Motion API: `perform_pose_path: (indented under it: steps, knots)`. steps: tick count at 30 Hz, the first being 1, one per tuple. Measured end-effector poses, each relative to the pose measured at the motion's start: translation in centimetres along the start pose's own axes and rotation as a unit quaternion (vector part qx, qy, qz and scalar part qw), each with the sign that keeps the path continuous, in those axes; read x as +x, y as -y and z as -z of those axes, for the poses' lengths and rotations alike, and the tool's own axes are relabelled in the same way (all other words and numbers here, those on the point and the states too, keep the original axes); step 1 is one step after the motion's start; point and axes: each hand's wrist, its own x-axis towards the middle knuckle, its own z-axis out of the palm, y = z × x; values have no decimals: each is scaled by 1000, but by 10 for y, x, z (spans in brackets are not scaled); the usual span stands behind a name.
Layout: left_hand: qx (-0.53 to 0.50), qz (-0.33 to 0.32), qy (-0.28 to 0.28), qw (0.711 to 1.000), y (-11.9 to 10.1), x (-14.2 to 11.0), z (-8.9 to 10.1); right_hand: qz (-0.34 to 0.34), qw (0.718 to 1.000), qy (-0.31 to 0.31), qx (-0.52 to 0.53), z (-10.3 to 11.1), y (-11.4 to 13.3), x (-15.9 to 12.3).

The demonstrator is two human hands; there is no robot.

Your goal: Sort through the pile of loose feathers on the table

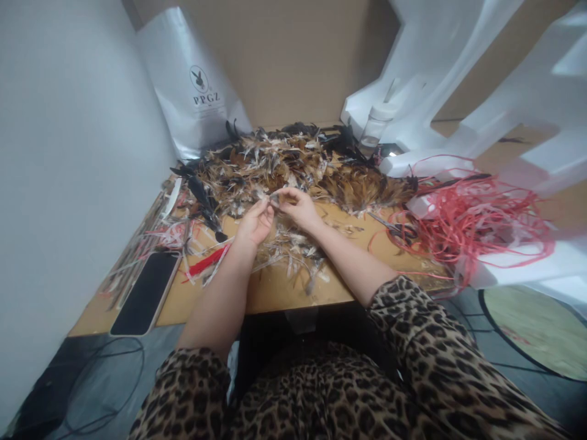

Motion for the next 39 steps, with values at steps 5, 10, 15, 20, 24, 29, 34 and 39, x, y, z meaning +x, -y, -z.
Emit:
perform_pose_path:
  steps: [5,10,15,20,24,29,34,39]
  knots:
    - [76,4,28,997,4,-2,1,-35,998,-35,-28,2,6,0]
    - [129,7,43,991,3,-2,3,-76,996,-26,48,12,5,4]
    - [188,2,41,981,2,-3,3,-112,992,13,62,20,5,6]
    - [248,-18,59,967,5,-5,3,-113,992,45,15,23,5,7]
    - [290,-12,71,954,4,-7,2,-105,992,58,-36,27,4,8]
    - [325,0,70,943,3,-10,1,-97,989,70,-89,29,8,8]
    - [354,-9,53,934,5,-9,0,-117,987,72,-84,26,14,7]
    - [354,-30,50,933,5,-10,-2,-120,987,73,-80,27,12,8]
